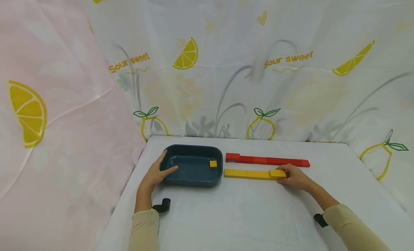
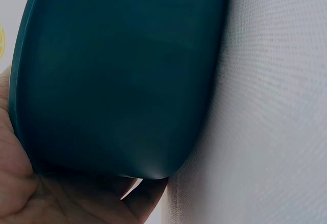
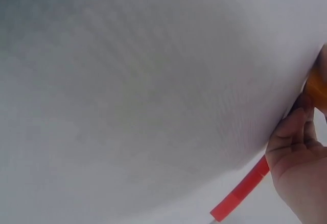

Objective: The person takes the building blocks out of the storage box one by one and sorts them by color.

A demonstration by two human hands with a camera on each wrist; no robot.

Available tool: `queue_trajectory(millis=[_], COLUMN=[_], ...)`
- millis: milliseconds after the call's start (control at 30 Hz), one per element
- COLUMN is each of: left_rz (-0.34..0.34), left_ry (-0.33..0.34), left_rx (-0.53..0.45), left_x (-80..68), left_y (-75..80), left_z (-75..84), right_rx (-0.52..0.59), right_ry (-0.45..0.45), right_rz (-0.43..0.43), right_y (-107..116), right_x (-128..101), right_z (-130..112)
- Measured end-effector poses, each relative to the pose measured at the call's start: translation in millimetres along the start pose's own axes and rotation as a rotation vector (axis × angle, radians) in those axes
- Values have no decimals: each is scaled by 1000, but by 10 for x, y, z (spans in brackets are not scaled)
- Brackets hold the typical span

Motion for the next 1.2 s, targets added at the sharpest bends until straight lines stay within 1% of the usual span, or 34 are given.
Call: queue_trajectory(millis=[200, 300, 400, 467, 567, 633, 700, 800, 900, 1000, 1100, 1200], left_rz=[4, 7, 0, 3, 17, 21, 17, 13, 21, 23, 31, 30], left_ry=[0, -3, -11, -9, 1, 1, -1, 1, 12, 10, 2, -3], left_rx=[-3, -2, 1, -7, -9, -18, -22, -20, -22, -36, -52, -52], left_x=[8, 20, 29, 25, 9, 2, -1, -4, -14, -19, -14, -11], left_y=[0, -2, -16, -11, 12, 20, 14, 20, 39, 29, 8, -12], left_z=[-8, 4, 27, 28, 7, -6, -17, -25, -43, -45, -35, -12], right_rx=[14, 30, 0, -20, -36, -13, 23, 131, 272, 364, 384, 380], right_ry=[6, -33, -70, -49, 28, 75, 104, 128, 143, 180, 228, 253], right_rz=[-8, -24, -25, -19, 6, 26, 35, 18, -26, -53, -81, -114], right_y=[-3, 1, 62, 122, 202, 235, 220, 95, -124, -329, -507, -683], right_x=[-2, -43, -119, -142, -117, -76, -34, 31, 109, 195, 291, 383], right_z=[-3, 1, -68, -206, -509, -703, -866, -1069, -1270, -1484, -1688, -1838])
Point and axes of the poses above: each hand's wrist, its own x-axis towards the middle knuckle, its own y-axis out of the back of the hand, z = x × y, the point moved 10 cm from there along x, towards the middle knuckle, and after that the axes turned 9 degrees about x, right-handed, at the moved point
